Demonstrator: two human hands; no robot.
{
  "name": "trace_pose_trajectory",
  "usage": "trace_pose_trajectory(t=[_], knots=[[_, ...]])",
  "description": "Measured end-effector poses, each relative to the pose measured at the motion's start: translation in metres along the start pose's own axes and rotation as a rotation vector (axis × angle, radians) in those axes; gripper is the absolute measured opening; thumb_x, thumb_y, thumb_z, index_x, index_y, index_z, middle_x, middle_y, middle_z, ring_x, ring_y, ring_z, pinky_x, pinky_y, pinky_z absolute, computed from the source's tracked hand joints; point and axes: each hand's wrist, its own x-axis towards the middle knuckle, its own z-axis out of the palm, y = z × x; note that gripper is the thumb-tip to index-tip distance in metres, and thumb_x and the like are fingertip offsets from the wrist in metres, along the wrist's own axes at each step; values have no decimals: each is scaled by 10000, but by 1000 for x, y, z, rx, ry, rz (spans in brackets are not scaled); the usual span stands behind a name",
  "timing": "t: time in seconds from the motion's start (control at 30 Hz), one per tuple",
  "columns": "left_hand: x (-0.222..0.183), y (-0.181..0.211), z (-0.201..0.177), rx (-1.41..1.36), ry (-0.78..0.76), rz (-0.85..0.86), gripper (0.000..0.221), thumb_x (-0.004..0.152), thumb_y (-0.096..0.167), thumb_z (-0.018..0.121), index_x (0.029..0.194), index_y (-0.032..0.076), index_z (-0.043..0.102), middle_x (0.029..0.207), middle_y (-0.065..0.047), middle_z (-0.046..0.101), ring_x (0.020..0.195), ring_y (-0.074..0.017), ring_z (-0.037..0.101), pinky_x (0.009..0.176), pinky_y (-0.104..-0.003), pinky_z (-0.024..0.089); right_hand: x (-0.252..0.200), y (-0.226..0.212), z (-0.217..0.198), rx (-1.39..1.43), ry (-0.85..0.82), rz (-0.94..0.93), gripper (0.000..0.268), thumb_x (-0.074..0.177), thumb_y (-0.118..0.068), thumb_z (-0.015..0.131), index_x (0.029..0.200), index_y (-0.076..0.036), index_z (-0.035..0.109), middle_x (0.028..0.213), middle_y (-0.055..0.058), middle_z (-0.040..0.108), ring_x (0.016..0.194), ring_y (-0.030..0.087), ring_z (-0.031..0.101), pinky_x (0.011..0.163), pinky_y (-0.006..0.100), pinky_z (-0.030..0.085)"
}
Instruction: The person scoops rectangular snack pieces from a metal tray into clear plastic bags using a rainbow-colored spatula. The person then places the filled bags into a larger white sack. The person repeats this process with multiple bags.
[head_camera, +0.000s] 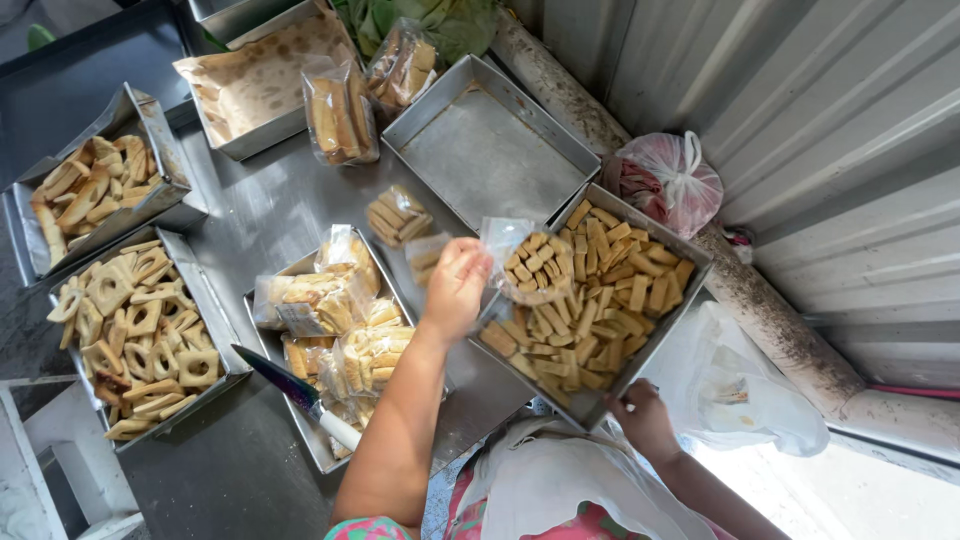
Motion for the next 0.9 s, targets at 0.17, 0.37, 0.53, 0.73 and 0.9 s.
trace_pose_trajectory(t=[0.17, 0.37, 0.53, 0.73, 0.9], knots=[[-29, -11, 14, 265, -39, 33, 260, 1026, 219, 601, 1011, -9, 724, 1077, -118, 612, 977, -242, 623, 869, -342, 508, 20, -80, -37, -74, -424, -77, 293, 909, -346, 725, 912, -53, 718, 974, 156, 697, 878, 331, 698, 779, 435, 564], [-47, -24, 51, 408, -76, -92, 257, 992, 237, 640, 1006, -3, 731, 1115, -169, 607, 997, -326, 628, 879, -388, 509, 45, -189, -96, -129, 183, -680, 461, 803, -404, 764, 1124, -81, 699, 1161, 150, 638, 1113, 351, 586, 891, 458, 516], [-56, -13, 72, 424, -31, -215, 300, 994, 306, 613, 1052, 44, 746, 1137, -178, 629, 1016, -358, 647, 904, -401, 520, 67, -238, -85, -411, 240, -779, 253, 760, -291, 794, 958, -157, 712, 1003, 21, 661, 1023, 270, 589, 915, 451, 439], [-53, -32, 76, 754, -146, -351, 397, 927, 432, 619, 1047, 88, 778, 1152, -219, 597, 1102, -433, 565, 881, -508, 455, 73, -224, -67, -467, 188, -899, 201, 753, -183, 761, 946, -153, 716, 943, -16, 646, 942, 226, 592, 879, 420, 431], [-46, -67, 80, 630, -131, -249, 366, 989, 353, 570, 935, 37, 745, 1089, -204, 668, 988, -415, 648, 861, -503, 503, 79, -217, -62, -478, 167, -917, 233, 735, -173, 753, 959, -119, 718, 906, -2, 638, 907, 220, 587, 854, 412, 430]])
